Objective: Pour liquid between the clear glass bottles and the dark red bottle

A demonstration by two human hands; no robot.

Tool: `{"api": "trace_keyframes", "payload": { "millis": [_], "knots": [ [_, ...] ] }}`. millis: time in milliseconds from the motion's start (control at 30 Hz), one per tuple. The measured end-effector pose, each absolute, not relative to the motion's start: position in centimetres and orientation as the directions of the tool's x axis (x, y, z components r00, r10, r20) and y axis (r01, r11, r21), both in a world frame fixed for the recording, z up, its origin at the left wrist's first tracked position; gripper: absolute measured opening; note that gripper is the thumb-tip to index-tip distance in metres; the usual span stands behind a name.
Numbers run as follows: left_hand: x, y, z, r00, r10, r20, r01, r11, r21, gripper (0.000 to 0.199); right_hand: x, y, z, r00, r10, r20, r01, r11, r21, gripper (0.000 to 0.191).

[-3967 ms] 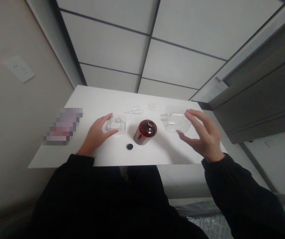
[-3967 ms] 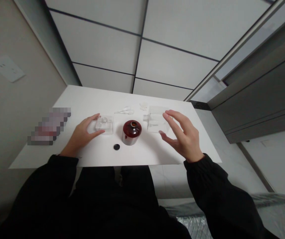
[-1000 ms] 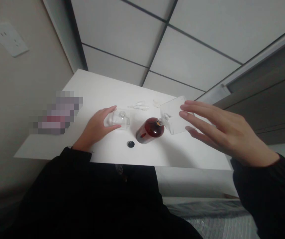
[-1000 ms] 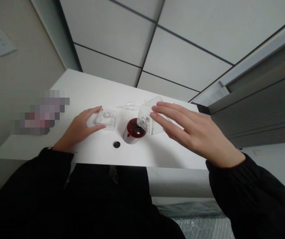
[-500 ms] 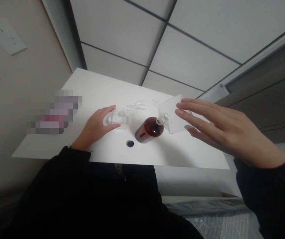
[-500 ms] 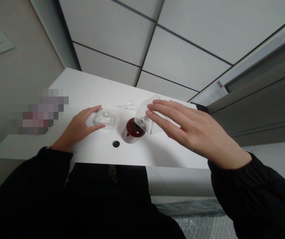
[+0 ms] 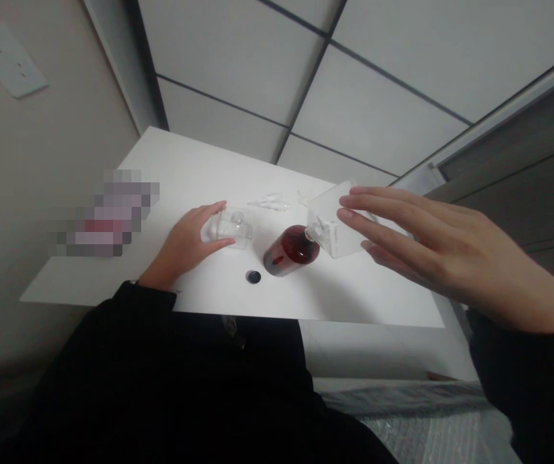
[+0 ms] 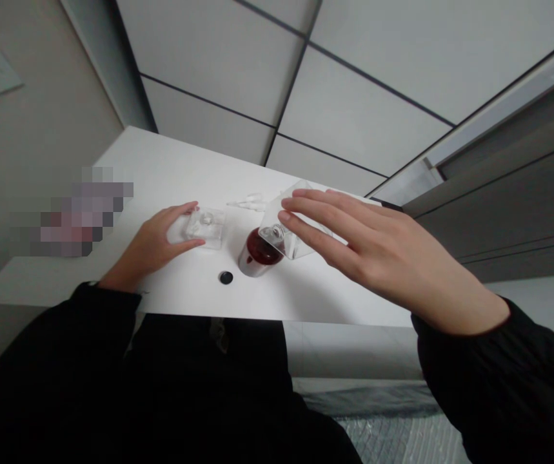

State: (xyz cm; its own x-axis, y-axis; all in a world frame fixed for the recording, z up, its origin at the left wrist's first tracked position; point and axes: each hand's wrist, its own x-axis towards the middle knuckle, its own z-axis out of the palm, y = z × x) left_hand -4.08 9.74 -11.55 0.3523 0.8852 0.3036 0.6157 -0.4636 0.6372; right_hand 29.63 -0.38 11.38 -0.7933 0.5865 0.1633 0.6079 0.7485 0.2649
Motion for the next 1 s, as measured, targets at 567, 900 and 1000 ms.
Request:
{"api": "trace_keyframes", "payload": {
  "millis": [567,900,1000],
  "knots": [
    [-3.9,9.7,-11.6,0.361,0.877,0.317,0.599,-0.479,0.642,0.072,28.8,-0.2,12.2,-0.804,0.588,0.091,0.586,0.756,0.293,0.064],
    [-3.9,9.8,-11.5,0.364,0.880,0.304,0.601,-0.471,0.646,0.075,28.8,0.0,12.6,-0.812,0.581,0.059,0.574,0.777,0.258,0.058],
    [-3.9,9.7,-11.4,0.366,0.882,0.297,0.603,-0.468,0.646,0.074,28.7,0.1,12.8,-0.809,0.586,0.049,0.579,0.779,0.241,0.055]
  ]
}}
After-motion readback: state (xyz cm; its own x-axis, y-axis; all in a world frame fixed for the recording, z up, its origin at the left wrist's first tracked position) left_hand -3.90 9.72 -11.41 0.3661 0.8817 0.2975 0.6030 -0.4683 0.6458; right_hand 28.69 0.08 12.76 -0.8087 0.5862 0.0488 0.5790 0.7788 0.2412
